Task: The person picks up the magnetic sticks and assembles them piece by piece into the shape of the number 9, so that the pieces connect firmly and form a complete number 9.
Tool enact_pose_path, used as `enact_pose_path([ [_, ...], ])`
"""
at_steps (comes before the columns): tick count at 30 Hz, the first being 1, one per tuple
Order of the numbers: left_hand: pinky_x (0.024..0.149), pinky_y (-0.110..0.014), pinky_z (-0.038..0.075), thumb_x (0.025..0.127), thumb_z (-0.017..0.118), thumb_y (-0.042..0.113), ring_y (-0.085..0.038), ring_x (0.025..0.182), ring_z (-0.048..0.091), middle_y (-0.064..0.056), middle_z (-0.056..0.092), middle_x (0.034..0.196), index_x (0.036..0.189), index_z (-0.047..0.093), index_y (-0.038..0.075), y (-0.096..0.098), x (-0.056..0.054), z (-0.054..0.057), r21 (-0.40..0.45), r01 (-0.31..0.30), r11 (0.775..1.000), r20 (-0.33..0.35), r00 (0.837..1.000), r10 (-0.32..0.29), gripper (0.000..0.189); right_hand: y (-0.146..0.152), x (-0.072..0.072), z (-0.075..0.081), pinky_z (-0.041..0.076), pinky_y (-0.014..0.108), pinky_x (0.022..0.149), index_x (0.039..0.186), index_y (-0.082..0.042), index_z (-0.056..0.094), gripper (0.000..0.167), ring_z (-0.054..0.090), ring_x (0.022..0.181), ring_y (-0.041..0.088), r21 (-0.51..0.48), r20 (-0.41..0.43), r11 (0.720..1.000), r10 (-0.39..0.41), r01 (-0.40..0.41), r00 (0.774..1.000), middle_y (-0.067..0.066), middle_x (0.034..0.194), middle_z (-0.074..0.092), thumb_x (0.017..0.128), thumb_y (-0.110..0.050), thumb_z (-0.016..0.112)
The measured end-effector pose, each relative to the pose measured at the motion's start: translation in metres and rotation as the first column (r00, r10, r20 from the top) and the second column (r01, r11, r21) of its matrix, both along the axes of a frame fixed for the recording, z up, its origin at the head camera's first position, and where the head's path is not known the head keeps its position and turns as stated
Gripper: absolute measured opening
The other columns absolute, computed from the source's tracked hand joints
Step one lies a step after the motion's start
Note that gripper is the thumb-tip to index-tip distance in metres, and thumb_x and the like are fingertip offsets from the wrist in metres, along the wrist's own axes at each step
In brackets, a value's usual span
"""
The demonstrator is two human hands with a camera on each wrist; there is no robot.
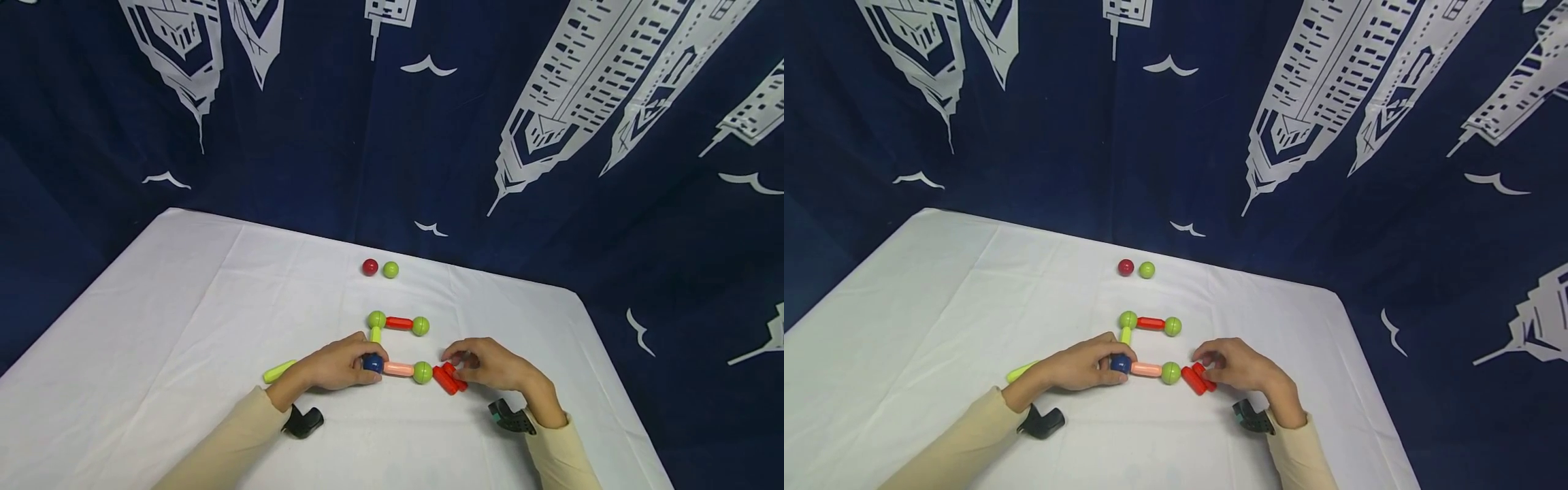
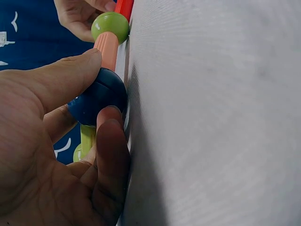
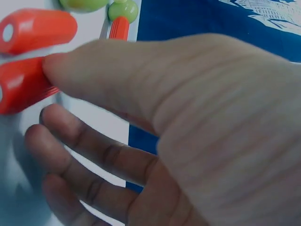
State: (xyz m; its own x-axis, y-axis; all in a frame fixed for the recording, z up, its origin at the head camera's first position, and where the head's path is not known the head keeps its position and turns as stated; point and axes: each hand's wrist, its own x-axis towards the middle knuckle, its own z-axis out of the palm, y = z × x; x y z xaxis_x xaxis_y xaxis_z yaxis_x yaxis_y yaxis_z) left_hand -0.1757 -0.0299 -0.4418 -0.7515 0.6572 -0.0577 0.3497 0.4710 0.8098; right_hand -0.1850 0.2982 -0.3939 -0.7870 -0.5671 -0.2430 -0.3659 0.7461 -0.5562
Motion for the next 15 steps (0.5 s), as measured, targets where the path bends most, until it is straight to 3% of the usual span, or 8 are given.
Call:
enact_pose_path([
  [8,0.063,-0.021,0.040,0.094,0.071,0.028,-0.009,0.073,0.050,-0.001,0.050,0.097,0.118,0.067,0.022,0.001,-0.001,-0.002,-0.006,0.003,1.000,-0.007,1.000,-0.003,0.025,0.000,-0.001,-0.001,0.045,0.024,0.067,0.111,-0.011,0.069,0.023,0.056,0.077,0.012,0.111,-0.058,0.985,-0.124,0.130,0.991,-0.002,0.093,0.064,0.088,-0.009,0.073],
  [15,0.063,-0.021,0.039,0.094,0.071,0.028,-0.009,0.073,0.049,-0.001,0.050,0.098,0.118,0.067,0.022,0.000,-0.001,-0.003,-0.003,0.004,1.000,-0.003,1.000,-0.004,0.025,-0.006,-0.005,-0.009,0.046,0.023,0.066,0.109,-0.010,0.069,0.020,0.054,0.072,0.010,0.103,-0.140,0.987,-0.107,0.122,0.984,-0.001,0.094,0.065,0.090,-0.015,0.074],
])
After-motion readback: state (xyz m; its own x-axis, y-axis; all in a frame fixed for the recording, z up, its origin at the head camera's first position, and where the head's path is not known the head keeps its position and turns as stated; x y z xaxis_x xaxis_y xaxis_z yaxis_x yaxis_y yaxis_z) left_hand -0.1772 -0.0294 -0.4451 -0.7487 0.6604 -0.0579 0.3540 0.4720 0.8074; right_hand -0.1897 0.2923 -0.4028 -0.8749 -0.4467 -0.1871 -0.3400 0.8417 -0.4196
